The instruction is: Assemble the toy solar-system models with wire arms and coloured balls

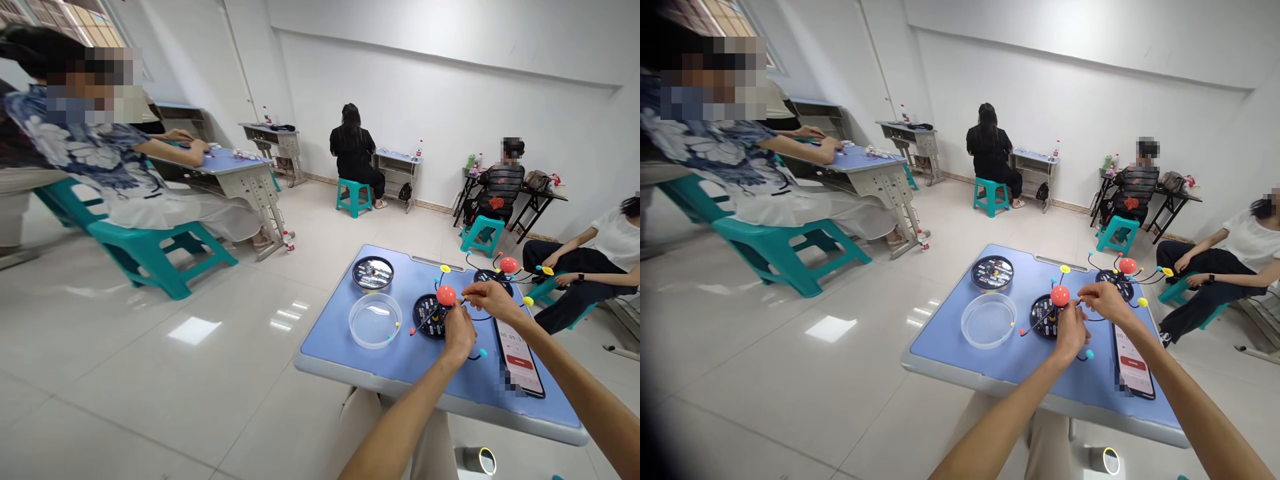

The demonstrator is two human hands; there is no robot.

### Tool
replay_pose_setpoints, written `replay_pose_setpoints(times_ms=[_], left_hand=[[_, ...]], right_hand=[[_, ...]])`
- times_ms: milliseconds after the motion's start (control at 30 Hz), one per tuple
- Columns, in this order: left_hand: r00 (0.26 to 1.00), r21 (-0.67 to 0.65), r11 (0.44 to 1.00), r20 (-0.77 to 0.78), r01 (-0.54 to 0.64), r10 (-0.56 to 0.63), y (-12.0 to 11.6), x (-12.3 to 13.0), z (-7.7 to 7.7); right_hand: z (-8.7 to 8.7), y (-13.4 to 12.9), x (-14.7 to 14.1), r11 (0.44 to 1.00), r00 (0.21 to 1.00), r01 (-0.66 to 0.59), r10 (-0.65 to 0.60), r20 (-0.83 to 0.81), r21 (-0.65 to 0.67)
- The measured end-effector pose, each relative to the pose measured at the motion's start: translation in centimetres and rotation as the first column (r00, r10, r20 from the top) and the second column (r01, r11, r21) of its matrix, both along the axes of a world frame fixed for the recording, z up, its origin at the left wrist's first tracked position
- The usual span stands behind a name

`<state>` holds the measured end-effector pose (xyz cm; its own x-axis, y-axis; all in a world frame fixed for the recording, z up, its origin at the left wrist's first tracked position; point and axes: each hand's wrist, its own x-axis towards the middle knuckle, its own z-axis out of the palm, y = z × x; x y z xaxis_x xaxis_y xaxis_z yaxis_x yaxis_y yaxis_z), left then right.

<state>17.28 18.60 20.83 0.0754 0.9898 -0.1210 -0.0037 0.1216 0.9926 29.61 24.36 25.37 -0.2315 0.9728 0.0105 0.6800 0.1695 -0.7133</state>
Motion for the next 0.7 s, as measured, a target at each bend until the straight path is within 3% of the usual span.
replay_pose_setpoints(times_ms=[233,467,700], left_hand=[[0.996,-0.055,0.997,0.073,-0.047,0.050,0.4,0.3,0.4],[0.986,-0.093,0.992,0.140,-0.082,0.094,0.5,0.5,0.4],[0.977,-0.126,0.989,0.188,-0.081,0.104,0.5,0.5,0.5]], right_hand=[[1.1,-1.0,-0.6,0.988,0.989,-0.086,0.069,0.129,0.128],[1.4,-1.5,-0.8,0.876,0.898,-0.367,0.246,0.364,0.314],[0.4,-1.0,-0.2,0.831,0.829,-0.449,0.251,0.499,0.328]])
